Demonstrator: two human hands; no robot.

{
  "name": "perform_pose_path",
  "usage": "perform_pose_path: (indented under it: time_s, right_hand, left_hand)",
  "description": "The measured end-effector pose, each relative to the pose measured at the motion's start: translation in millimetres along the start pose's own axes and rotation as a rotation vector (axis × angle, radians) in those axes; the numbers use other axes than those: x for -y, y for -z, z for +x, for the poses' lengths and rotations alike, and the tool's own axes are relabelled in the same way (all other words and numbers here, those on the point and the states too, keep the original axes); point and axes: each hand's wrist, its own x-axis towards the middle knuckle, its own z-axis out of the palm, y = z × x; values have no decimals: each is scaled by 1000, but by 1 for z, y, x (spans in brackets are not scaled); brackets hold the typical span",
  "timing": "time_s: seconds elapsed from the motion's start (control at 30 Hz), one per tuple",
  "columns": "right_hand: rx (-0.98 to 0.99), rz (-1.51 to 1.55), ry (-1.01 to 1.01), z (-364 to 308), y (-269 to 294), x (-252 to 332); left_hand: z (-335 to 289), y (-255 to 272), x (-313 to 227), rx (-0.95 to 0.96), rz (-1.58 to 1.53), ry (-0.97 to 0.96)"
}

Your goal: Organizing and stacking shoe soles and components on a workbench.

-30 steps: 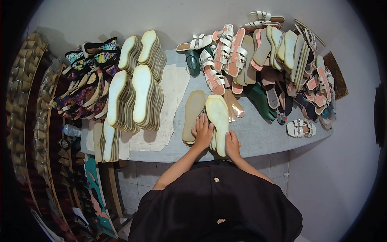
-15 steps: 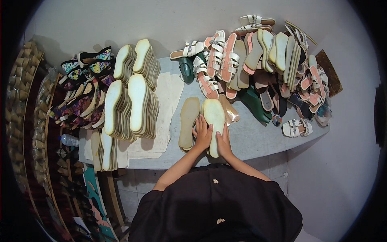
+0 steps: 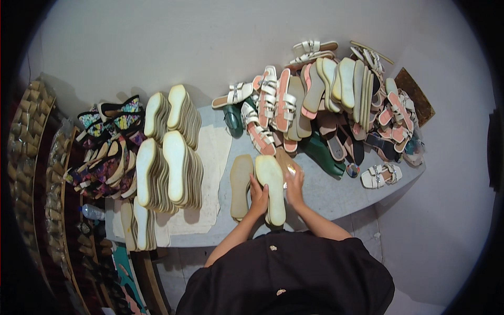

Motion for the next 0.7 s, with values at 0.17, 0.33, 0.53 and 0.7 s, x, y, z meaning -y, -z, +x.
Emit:
perform_pose_path:
  time_s: [0.17,0.33,0.53,0.7]
  right_hand:
    - [-265,-401,249,123,59,60]
    - [-795,-637,210,201,95,74]
    - [-700,-436,-197,225,130,76]
    - [-654,-642,-284,233,131,84]
  left_hand:
    - [7,26,-14,-169,-77,-52]
    - [12,49,-33,-303,-113,-90]
    - [12,60,-49,-339,-199,-67]
    - [22,54,-51,-311,-186,-107]
